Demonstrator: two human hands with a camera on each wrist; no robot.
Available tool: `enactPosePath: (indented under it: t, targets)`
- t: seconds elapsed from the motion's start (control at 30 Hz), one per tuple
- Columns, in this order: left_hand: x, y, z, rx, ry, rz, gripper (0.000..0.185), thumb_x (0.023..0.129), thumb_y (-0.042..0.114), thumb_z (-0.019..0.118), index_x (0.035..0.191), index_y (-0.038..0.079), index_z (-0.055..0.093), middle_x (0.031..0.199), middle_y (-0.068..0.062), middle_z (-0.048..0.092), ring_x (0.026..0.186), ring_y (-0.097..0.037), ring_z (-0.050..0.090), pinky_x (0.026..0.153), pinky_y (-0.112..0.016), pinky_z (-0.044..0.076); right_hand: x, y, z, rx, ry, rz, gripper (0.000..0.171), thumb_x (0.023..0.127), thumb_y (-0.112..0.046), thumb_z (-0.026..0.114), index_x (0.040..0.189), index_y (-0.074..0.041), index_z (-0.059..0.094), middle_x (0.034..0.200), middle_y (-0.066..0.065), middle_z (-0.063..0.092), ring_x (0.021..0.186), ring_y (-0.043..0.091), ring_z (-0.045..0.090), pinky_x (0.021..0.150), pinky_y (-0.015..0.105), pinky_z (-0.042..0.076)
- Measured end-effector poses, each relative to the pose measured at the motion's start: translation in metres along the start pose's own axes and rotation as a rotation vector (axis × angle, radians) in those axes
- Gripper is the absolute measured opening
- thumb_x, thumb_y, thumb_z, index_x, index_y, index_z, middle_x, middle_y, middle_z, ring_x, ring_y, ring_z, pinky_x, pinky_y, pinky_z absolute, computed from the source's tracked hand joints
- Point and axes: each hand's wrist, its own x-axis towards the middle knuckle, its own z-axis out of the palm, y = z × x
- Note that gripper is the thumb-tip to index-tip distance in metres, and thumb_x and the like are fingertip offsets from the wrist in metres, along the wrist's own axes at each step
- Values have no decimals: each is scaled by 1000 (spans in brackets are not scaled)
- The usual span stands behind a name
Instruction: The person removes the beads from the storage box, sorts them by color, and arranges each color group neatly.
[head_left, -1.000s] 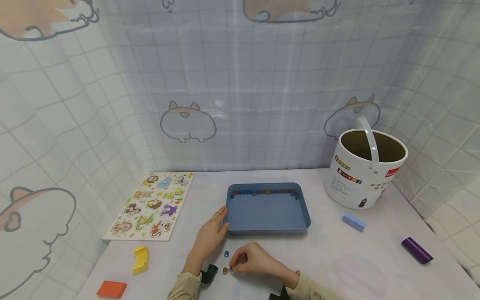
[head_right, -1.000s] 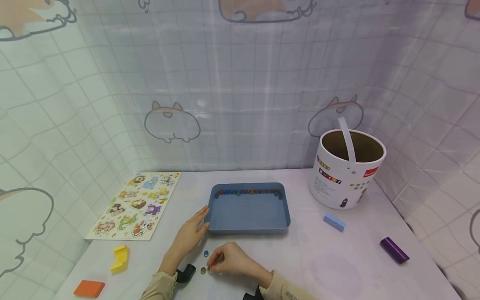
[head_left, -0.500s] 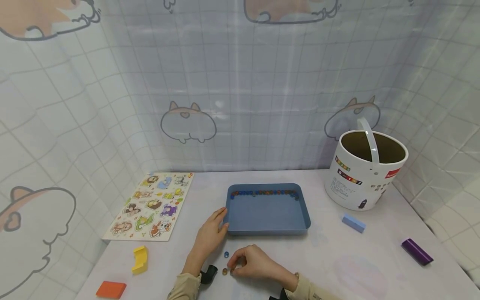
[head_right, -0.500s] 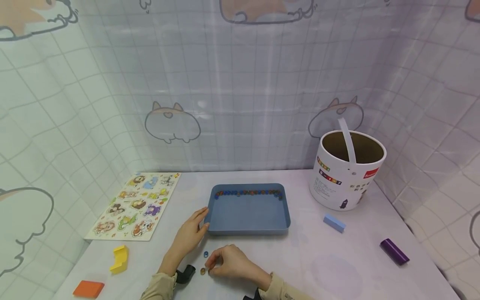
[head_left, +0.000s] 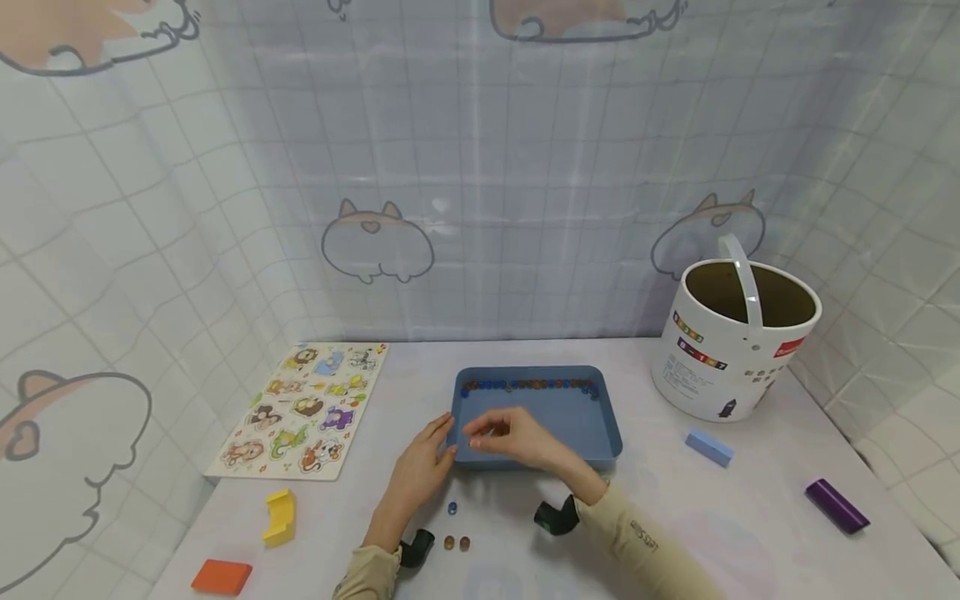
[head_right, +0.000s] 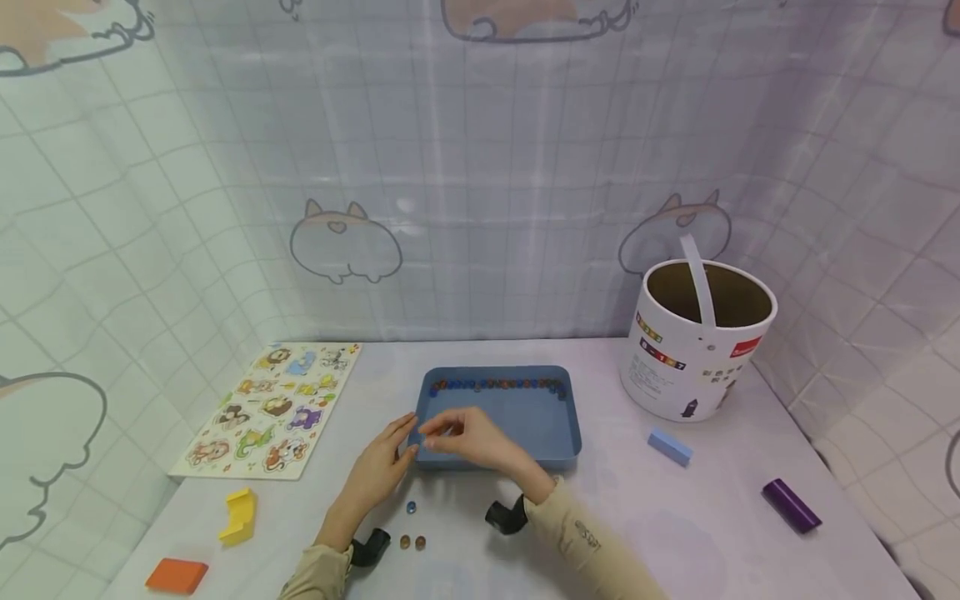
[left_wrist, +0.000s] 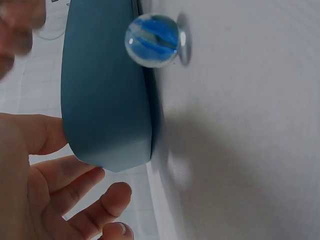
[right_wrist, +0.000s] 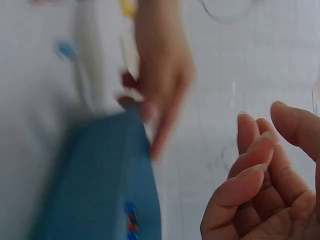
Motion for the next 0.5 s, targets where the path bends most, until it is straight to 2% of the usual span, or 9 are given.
enactPosePath:
  t: [0.1,0.17,0.23,0.33,0.4,0.5]
  targets:
    - [0,0,-1,-2,-6,-2,49,94,19,61,138,1,51,147,-11,49,131,-33,50,102,-50,47,22,-2,-22,36,70,43,33,94,-26,64,120,-6,67,107,10,70,80,17,60,73,42,54]
    - [1,0,-1,-2,-9,-4,49,94,18,61,139,1,51,147,-11,49,132,-33,50,103,-50,46,36,0,-33,55,115,73,35,94,-26,63,122,-5,66,111,10,71,80,16,59,75,40,53]
    - [1,1,0,-3,-11,-5,49,94,18,61,139,1,51,147,-12,49,132,-33,50,103,-50,46,50,6,-42,56,152,96,36,95,-26,63,124,-5,65,114,10,70,78,15,57,78,44,53]
    - [1,1,0,-1,-12,-8,49,94,18,62,138,1,51,147,-12,49,132,-34,50,104,-50,46,67,15,-48,42,203,138,35,94,-28,63,124,-9,65,115,9,70,84,24,59,82,48,52]
    - [1,0,0,2,-10,-7,49,94,18,61,139,2,52,146,-12,49,132,-34,50,104,-50,46,76,21,-49,33,227,164,35,94,-29,63,123,-10,66,116,8,70,91,32,61,87,55,50]
    - [0,0,1,-1,-8,0,49,94,18,61,139,1,51,147,-12,49,132,-34,50,104,-50,46,86,29,-46,16,267,206,33,94,-29,63,121,-10,67,117,9,70,101,36,62,87,50,52]
